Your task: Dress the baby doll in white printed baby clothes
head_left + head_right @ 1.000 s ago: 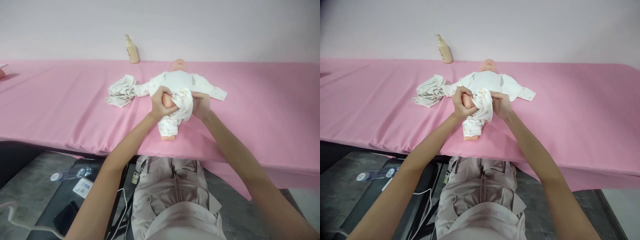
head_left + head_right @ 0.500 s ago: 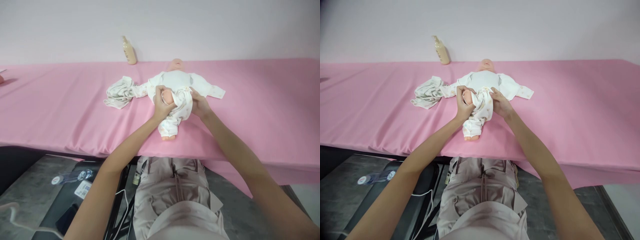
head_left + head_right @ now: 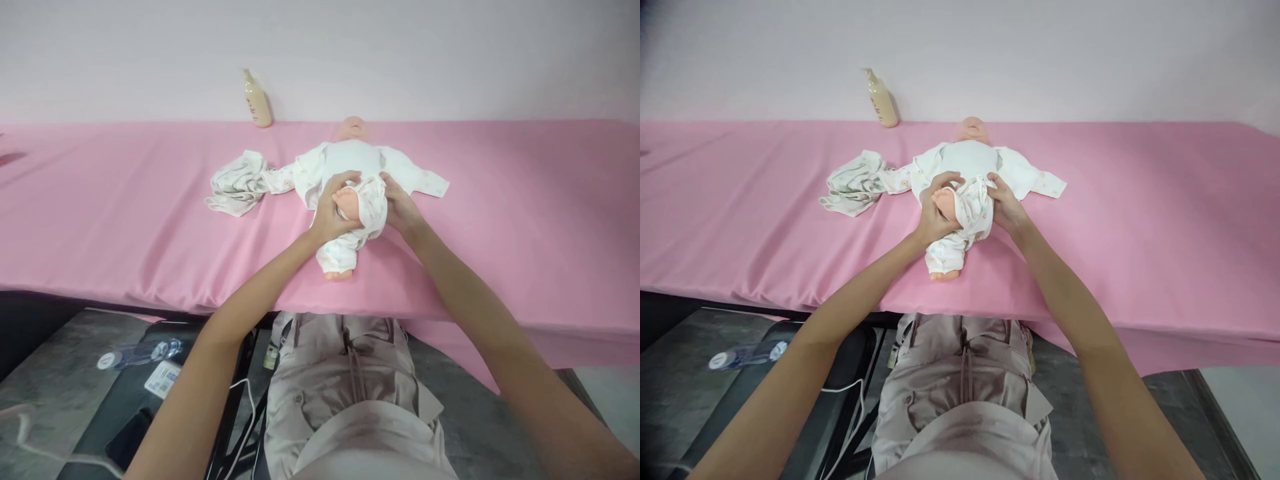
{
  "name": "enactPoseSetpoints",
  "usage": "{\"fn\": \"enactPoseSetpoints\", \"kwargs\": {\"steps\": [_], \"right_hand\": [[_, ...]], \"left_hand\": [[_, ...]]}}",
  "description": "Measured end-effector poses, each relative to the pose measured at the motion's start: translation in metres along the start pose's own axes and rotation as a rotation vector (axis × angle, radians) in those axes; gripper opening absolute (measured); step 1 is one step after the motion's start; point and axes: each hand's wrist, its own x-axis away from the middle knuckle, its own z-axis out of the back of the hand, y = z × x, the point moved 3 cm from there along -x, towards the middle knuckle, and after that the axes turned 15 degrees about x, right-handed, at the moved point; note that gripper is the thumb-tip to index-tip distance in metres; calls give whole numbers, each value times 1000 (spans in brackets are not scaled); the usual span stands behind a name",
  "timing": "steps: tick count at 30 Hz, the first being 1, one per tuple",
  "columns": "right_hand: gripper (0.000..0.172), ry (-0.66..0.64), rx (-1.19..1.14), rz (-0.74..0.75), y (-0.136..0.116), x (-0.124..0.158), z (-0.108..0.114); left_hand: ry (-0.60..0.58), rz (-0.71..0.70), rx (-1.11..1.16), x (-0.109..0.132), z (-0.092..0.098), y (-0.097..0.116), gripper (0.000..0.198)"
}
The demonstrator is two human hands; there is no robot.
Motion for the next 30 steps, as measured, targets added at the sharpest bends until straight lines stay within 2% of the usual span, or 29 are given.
{"fn": "enactPoseSetpoints", "kwargs": {"steps": [2,4,7,9,11,13,15,16,19,21,23,26,28,30], "right_hand": [[45,27,-70,-15,-2,0,4],[48,58,-56,-35,-2,-2,10],[51,108,95,-75,5,-6,19],[46,191,247,-41,9,-9,24],[35,286,443,43,9,-10,27],[22,362,636,122,7,-8,26],[16,432,761,153,6,-3,23],[15,465,792,151,6,-1,22],[6,510,786,99,9,5,21],[14,479,675,38,12,5,22],[20,431,511,-55,14,3,23],[18,320,330,-164,8,1,25],[13,183,214,-184,0,1,23],[17,66,109,-183,-8,3,21]], "left_hand": [[70,-84,-113,-1,2,11,65],[74,-216,-197,-2,0,26,47],[-124,-519,-226,1,-14,48,16],[-257,-636,-237,5,-25,58,13],[-351,-572,-303,6,-35,61,19],[-467,-407,-372,7,-42,57,27],[-538,-282,-389,7,-42,51,29],[-548,-267,-374,7,-40,48,28],[-527,-334,-336,6,-33,43,26],[-507,-381,-315,6,-30,40,20],[-445,-367,-275,6,-28,38,13],[-240,-318,-157,1,-24,38,14],[-73,-310,-108,-4,-20,41,23],[33,-280,-145,-7,-17,43,29]]}}
